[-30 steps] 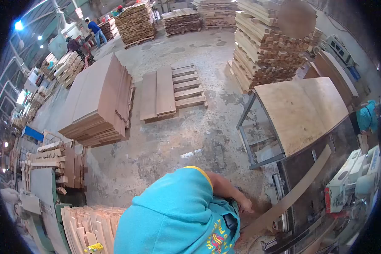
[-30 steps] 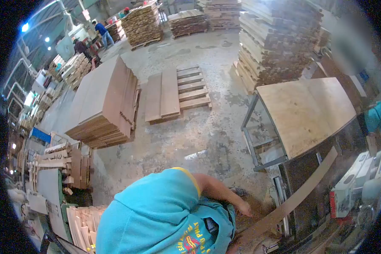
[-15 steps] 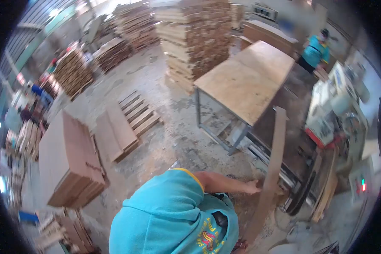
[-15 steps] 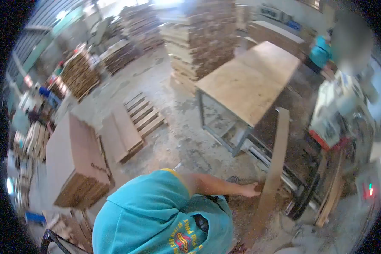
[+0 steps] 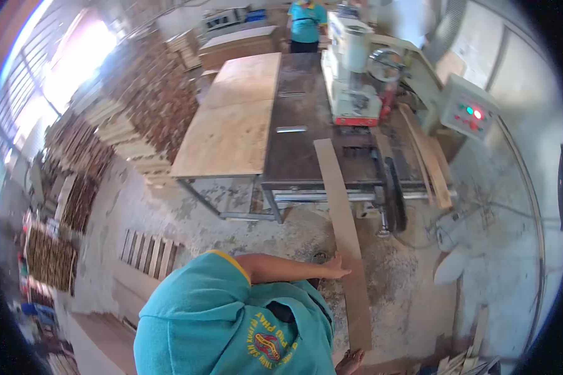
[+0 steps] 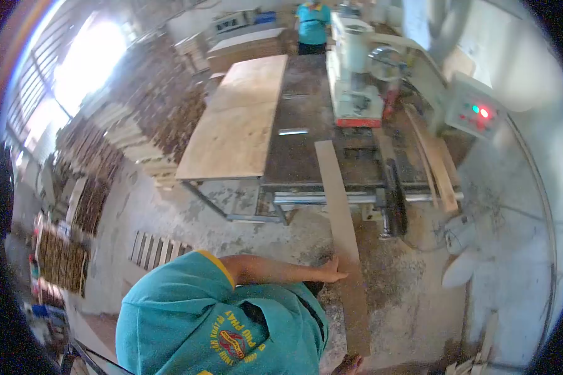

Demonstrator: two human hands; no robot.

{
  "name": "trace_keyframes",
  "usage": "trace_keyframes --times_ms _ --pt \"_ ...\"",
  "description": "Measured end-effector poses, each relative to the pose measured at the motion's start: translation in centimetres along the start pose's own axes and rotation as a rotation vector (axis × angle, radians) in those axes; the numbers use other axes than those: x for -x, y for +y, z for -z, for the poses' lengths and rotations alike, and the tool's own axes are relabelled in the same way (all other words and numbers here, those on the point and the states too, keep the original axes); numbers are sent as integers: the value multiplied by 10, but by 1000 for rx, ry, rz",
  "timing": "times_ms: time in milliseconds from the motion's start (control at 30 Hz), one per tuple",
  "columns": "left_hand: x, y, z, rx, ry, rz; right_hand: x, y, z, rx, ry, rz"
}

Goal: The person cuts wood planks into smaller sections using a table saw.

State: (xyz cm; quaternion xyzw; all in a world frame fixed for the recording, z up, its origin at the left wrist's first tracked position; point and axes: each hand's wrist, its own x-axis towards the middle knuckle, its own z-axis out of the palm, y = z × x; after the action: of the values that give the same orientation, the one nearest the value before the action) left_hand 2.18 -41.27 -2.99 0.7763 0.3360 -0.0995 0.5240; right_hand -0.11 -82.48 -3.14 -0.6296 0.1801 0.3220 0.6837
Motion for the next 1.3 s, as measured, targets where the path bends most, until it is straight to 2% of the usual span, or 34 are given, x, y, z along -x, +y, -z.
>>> trace_keyframes --times_ms 67,100,167,300,433,467,500,567,700,800,867,1100,1200,1267,1300 --pt "-1 17 -2 -121 -52 82 -4 2 4 -87 83 11" --pt "-10 16 -9 -127 -79 69 -5 2 5 -125 121 20" --pt "-33 6 -22 -198 -8 -23 -9 3 7 -197 186 37" --pt "-37 51 -2 -74 -116 3 -16 3 7 -313 284 64" --pt "-71 50 -13 -43 -57 -215 -32 -7 7 -241 330 110" --pt "-82 44 -20 -37 -9 -299 -35 -11 9 -222 310 98" --pt "-85 49 -22 -30 -16 -298 -38 -14 9 -204 290 86" --pt "-91 62 -23 40 3 -142 -46 -23 10 -160 295 61" --pt "-99 73 -24 36 14 -143 -60 -31 14 -124 247 45" --pt "-102 82 -20 21 -67 -67 -59 -49 6 -107 248 29" --pt "-109 76 -29 -122 104 -204 -66 -54 6 -87 241 15" --pt "-120 83 -9 -180 152 -217 -85 -52 12 -154 183 -45" --pt "-127 96 10 -47 86 -115 -97 -67 -3 -106 84 -76" --pt "-142 91 12 -189 244 -157 -103 -79 -19 -62 71 -101" --pt "-146 95 19 -186 242 -153 -107 -83 -27 -20 56 -123"
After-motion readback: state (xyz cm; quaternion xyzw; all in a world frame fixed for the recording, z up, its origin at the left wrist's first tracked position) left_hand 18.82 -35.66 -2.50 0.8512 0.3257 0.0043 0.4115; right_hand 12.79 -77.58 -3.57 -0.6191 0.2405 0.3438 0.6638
